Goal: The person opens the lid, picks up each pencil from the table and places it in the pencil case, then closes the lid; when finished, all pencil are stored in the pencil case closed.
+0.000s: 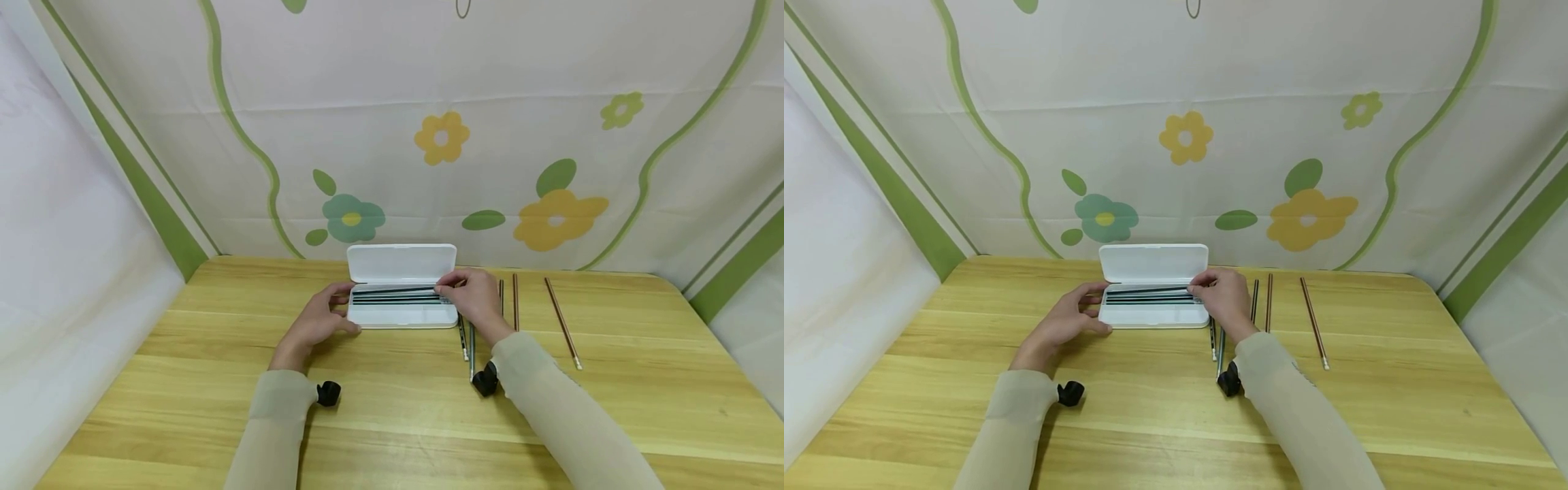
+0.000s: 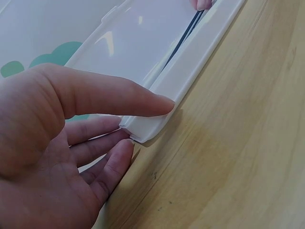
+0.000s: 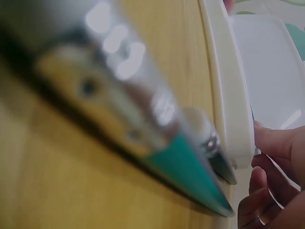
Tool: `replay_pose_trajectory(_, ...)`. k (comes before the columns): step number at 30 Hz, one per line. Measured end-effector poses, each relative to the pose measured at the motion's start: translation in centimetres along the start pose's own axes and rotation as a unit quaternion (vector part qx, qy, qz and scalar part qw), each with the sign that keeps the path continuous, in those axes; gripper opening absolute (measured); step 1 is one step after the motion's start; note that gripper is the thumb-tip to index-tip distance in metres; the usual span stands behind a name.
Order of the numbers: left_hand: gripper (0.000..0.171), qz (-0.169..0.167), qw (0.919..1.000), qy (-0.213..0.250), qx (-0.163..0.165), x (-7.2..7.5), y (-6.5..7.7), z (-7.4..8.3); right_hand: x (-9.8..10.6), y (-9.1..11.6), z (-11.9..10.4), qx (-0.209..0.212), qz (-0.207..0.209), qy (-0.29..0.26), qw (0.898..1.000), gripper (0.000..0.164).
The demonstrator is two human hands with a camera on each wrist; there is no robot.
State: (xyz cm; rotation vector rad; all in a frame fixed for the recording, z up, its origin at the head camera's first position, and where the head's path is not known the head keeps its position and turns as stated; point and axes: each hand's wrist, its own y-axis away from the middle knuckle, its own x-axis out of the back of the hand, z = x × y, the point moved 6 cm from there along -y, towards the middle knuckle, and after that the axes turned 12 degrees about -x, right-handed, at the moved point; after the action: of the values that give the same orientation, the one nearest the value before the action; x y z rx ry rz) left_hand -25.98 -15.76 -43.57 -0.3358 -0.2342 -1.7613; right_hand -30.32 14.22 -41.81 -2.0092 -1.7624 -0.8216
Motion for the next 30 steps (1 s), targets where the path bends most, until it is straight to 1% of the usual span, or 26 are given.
replay_pose_trajectory(7,0.090,0.000,0.9998,0.016,0.008,-0.2,0.0,0.0,0.2,0.1,-0.1,0.010,0.018,0.008,1.000,0.008)
replay_pose_trajectory(12,0.091,0.000,0.9999,0.010,0.007,-0.1,-0.1,0.0,0.5,0.3,-0.5,0.038,0.031,0.020,0.999,0.009)
replay_pose_trajectory(16,0.091,0.001,1.0000,0.004,0.004,-0.1,-0.1,0.1,0.7,0.3,-0.6,0.054,0.033,0.022,0.998,0.010)
replay_pose_trajectory(20,0.090,0.000,1.0000,-0.003,-0.001,0.0,-0.1,0.2,0.9,0.2,-0.4,0.048,0.025,0.009,0.999,0.011)
replay_pose_trajectory(23,0.089,0.000,1.0000,-0.005,0.000,0.0,0.0,0.1,1.2,0.2,-0.2,0.040,0.010,-0.010,0.999,0.013)
replay_pose_trajectory(27,0.089,0.001,1.0000,-0.009,0.002,0.1,0.0,0.0,2.1,0.5,-0.3,0.028,-0.012,-0.030,0.999,0.017)
replay_pose_trajectory(30,0.089,-0.001,0.9999,-0.012,0.004,0.0,0.1,-0.1,3.0,0.9,-0.5,0.023,-0.019,-0.039,0.999,0.020)
